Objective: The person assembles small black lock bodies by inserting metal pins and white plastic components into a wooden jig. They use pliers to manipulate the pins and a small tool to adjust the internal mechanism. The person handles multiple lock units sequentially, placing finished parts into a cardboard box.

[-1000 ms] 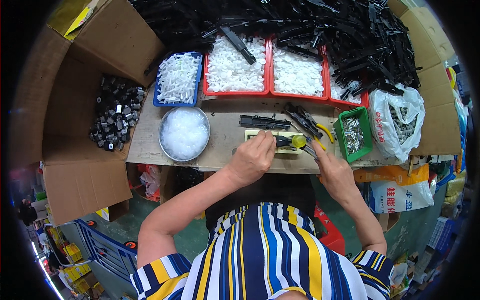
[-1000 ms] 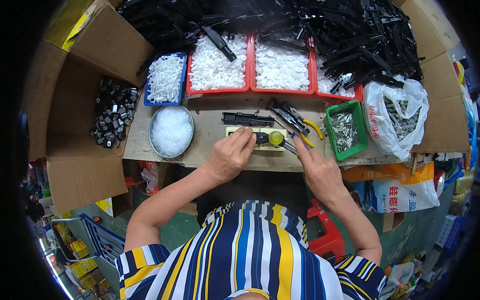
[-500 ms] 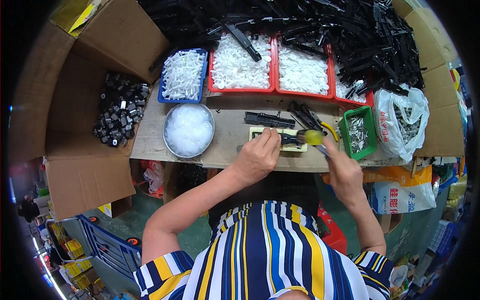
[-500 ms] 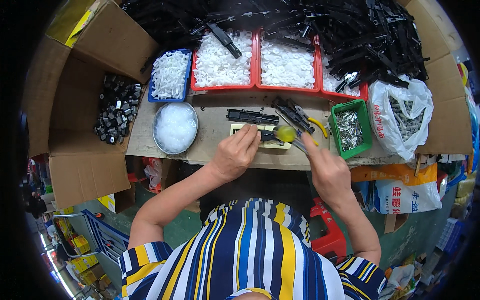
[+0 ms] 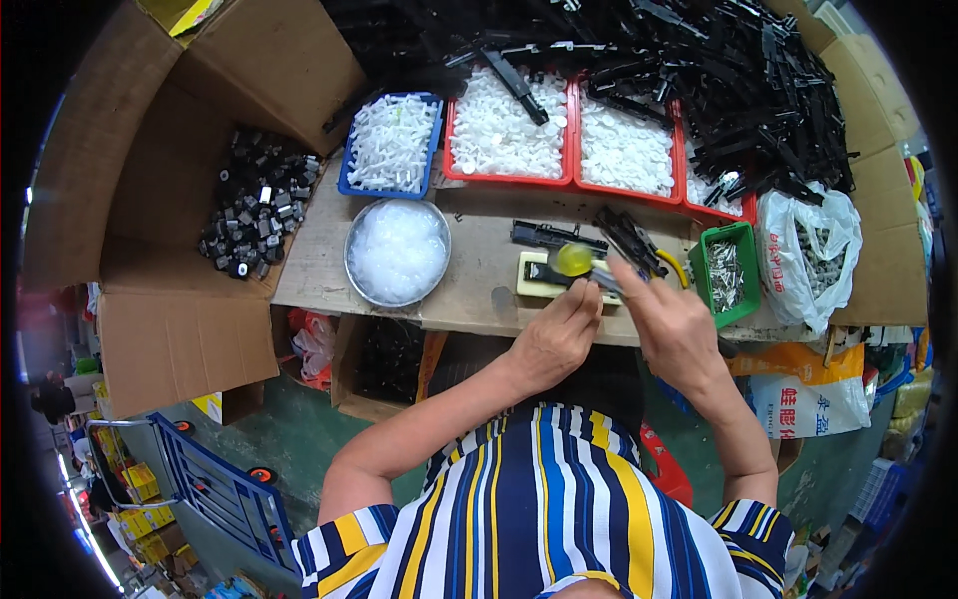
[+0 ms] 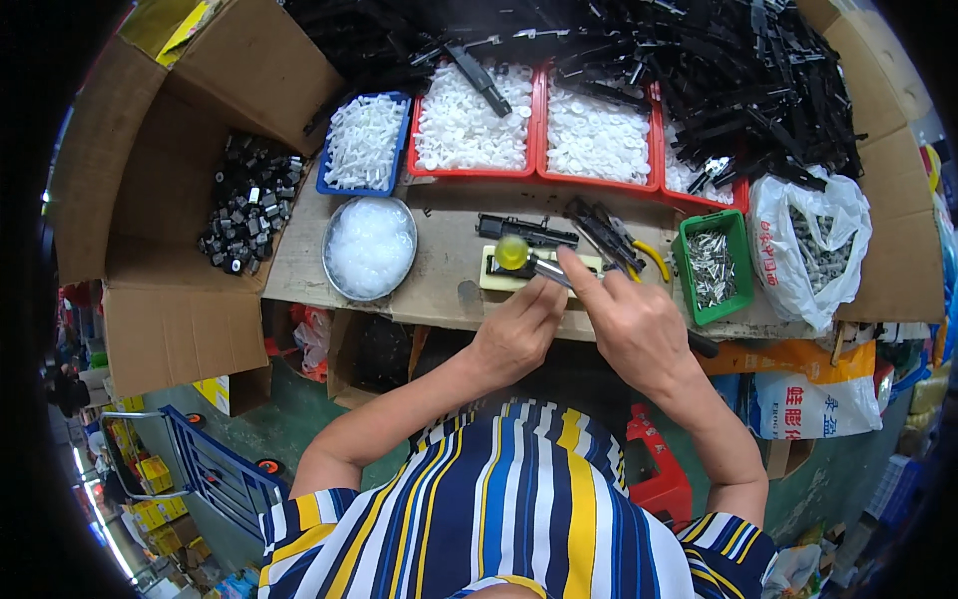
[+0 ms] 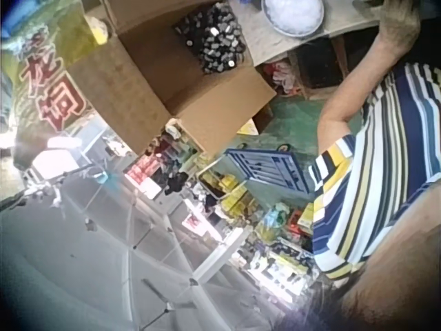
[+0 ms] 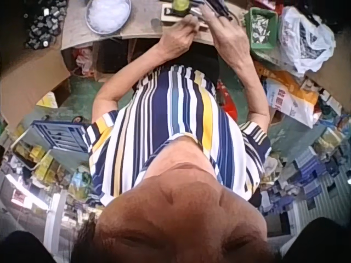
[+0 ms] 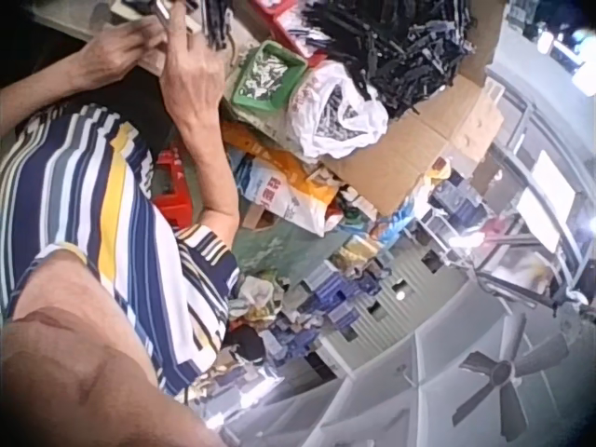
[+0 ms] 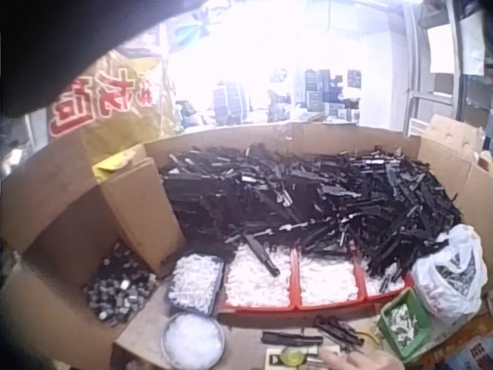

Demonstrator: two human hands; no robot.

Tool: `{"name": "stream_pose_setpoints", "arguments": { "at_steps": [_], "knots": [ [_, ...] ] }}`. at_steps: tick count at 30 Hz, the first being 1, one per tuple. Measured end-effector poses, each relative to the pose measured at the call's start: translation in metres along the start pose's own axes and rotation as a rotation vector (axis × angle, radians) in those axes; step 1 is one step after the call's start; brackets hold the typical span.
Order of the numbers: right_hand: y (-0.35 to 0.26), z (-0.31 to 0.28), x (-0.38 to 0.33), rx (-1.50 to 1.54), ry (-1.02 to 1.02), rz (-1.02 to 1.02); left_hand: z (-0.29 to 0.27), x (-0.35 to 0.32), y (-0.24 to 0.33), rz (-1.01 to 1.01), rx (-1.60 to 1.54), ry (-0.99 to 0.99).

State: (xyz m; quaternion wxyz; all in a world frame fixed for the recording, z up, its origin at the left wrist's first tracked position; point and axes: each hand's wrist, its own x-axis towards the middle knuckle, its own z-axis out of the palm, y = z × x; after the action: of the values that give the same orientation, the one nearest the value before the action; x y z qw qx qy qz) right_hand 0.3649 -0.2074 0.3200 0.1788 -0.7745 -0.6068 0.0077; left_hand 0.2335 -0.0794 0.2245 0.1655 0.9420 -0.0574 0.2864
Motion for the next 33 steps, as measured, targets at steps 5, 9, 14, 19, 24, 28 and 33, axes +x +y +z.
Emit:
{"name": "stream_pose_setpoints", "arguments": {
  "at_steps": [5, 9, 14, 19, 24, 28, 33],
  "knots": [
    [0.0, 0.017, 0.001, -0.135, -0.201, 0.008, 0.0, -0.003, 0.002, 0.008, -0.011, -0.012],
    [-0.009, -0.004, 0.008, 0.051, 0.021, -0.042, 0.002, -0.009, 0.002, -0.007, -0.015, 0.0],
    [0.011, 0.014, -0.002, -0.027, -0.23, 0.087, -0.005, 0.002, -0.001, 0.028, -0.004, -0.025],
    [0.046, -0.026, -0.015, 0.222, 0.23, 0.194, -0.015, 0.007, -0.011, -0.004, -0.055, -0.007],
    [0.161, -0.086, -0.056, -0.3, 0.459, 0.503, -0.022, 0.029, -0.021, -0.16, 0.124, -0.162],
    [0.226, -0.095, -0.091, -0.364, 0.447, 0.629, -0.016, 0.03, -0.028, -0.135, 0.126, -0.26],
    [0.181, -0.092, -0.067, -0.51, 0.535, 0.522, -0.045, 0.045, -0.023, -0.427, -0.429, -0.052]
  ]
}}
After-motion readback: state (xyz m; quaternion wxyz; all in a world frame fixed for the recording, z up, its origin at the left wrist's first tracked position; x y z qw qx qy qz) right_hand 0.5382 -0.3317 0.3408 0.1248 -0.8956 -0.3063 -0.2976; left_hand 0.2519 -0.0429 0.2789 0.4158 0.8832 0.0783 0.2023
